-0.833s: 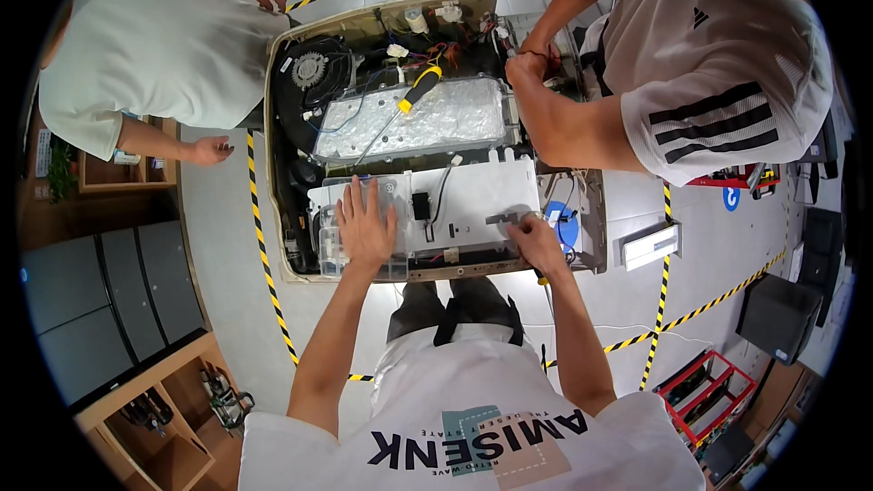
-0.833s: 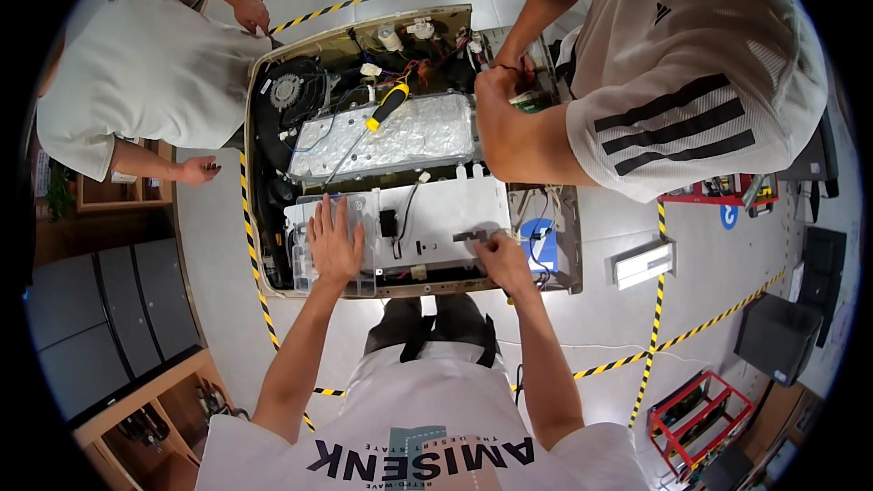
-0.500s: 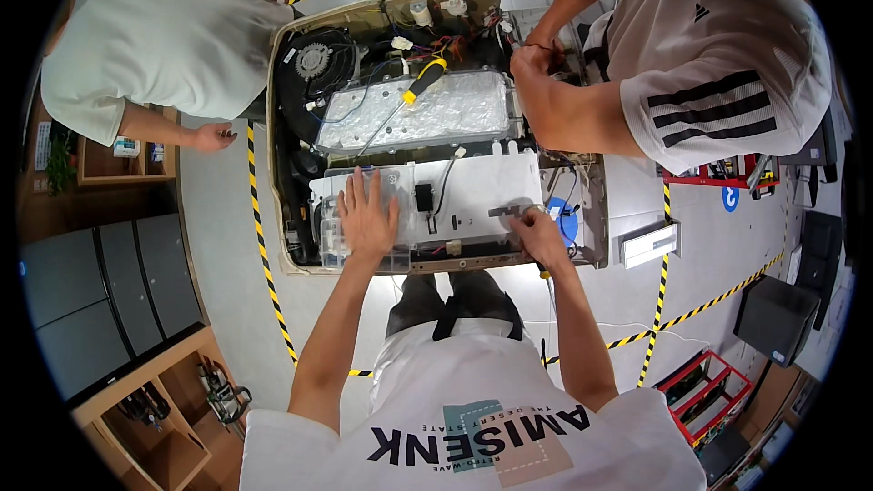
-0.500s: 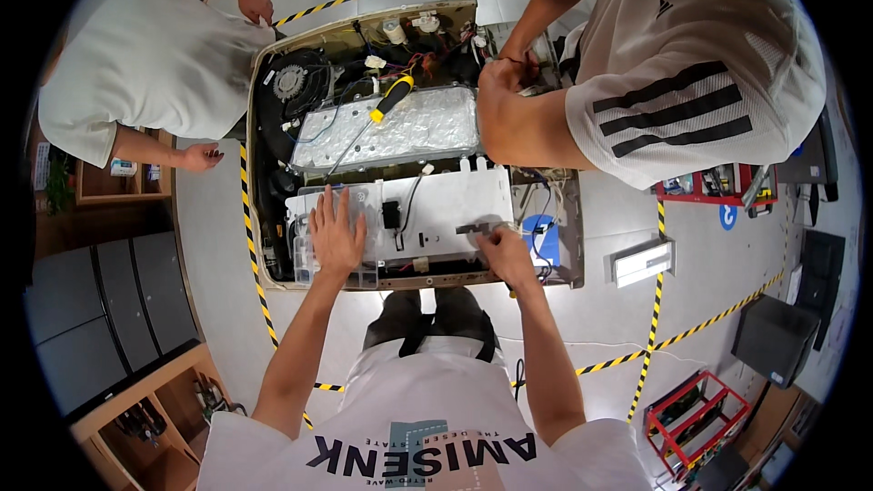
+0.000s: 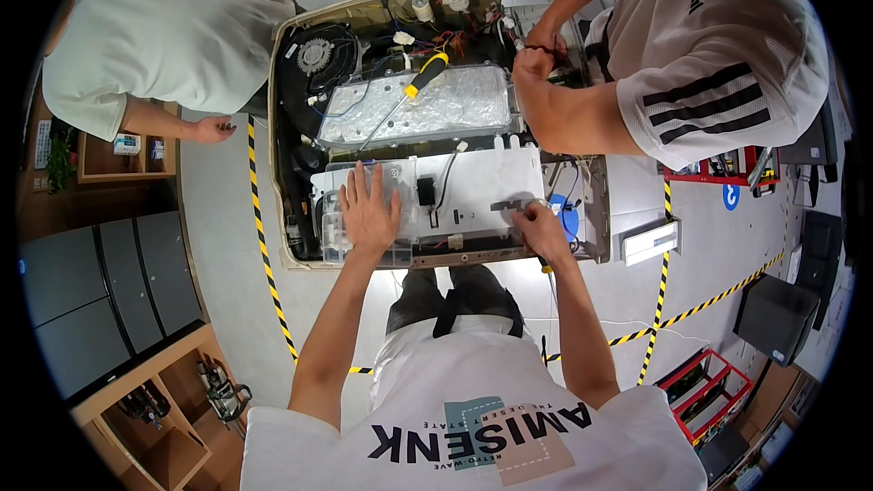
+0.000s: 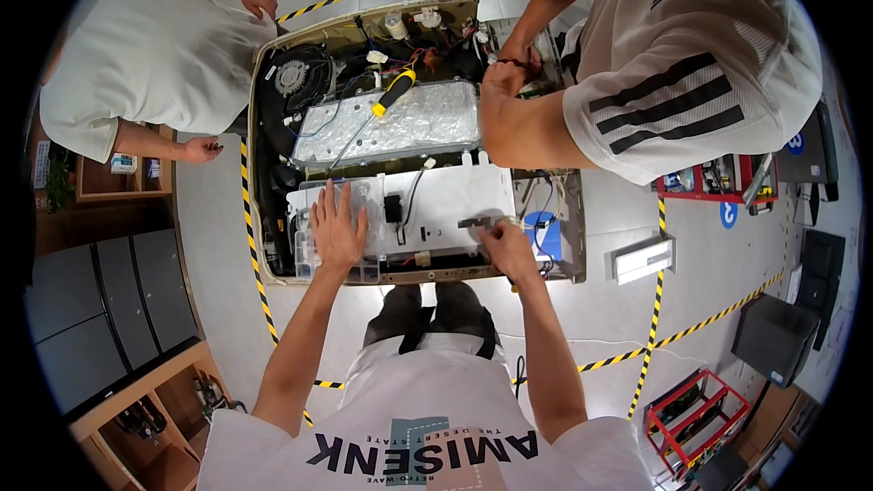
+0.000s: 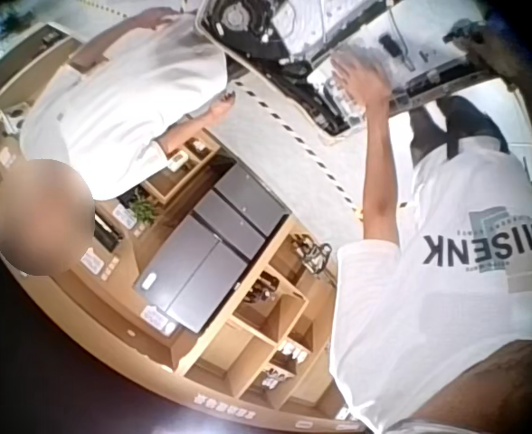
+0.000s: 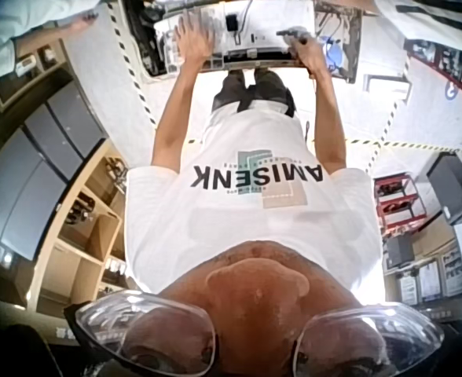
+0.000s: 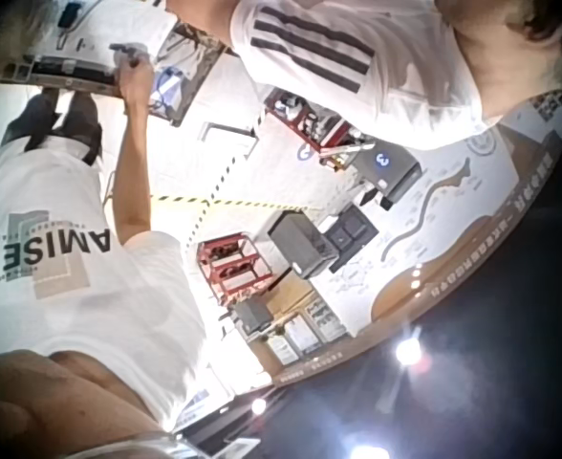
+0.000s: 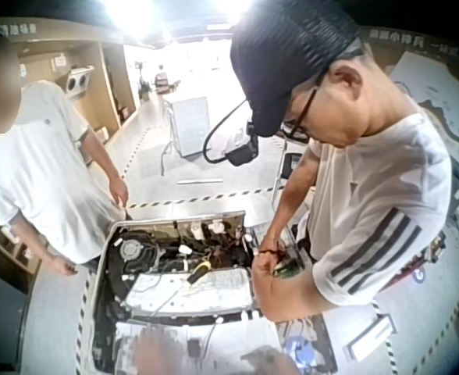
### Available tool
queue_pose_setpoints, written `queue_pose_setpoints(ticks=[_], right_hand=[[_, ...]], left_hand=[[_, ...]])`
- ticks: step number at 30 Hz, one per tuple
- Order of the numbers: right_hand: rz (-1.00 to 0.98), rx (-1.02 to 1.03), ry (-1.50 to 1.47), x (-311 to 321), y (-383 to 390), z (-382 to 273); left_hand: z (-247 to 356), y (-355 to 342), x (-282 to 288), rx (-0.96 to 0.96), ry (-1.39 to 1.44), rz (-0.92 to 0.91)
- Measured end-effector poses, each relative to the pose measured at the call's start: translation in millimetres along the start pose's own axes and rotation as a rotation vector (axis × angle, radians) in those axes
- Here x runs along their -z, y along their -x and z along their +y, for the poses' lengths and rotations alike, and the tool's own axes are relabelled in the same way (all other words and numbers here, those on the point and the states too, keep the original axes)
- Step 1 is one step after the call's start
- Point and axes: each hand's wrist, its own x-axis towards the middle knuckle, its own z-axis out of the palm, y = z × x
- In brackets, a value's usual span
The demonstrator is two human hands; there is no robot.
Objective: The person disassembles internal components of a washing machine using a screwdriver and removes a detergent drawer.
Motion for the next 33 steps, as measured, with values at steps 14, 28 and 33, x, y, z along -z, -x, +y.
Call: queue_pose_setpoints(ticks=[14,28,33], right_hand=[[-0.02,0.017,-0.024,-0.6,-3.4,3.4],[0.023,0.002,-0.043,6.7,2.6,2.9],[0.355,0.176,0.206,18.0,-7.1,9.4]], left_hand=[[0.0,1.5,-3.9,-0.016,-0.051,0.04],[2.2,0.4,0.5,-0.003,-0.083,0.077],[28.7,-17.2,7.1,-0.181,0.058,0.109]])
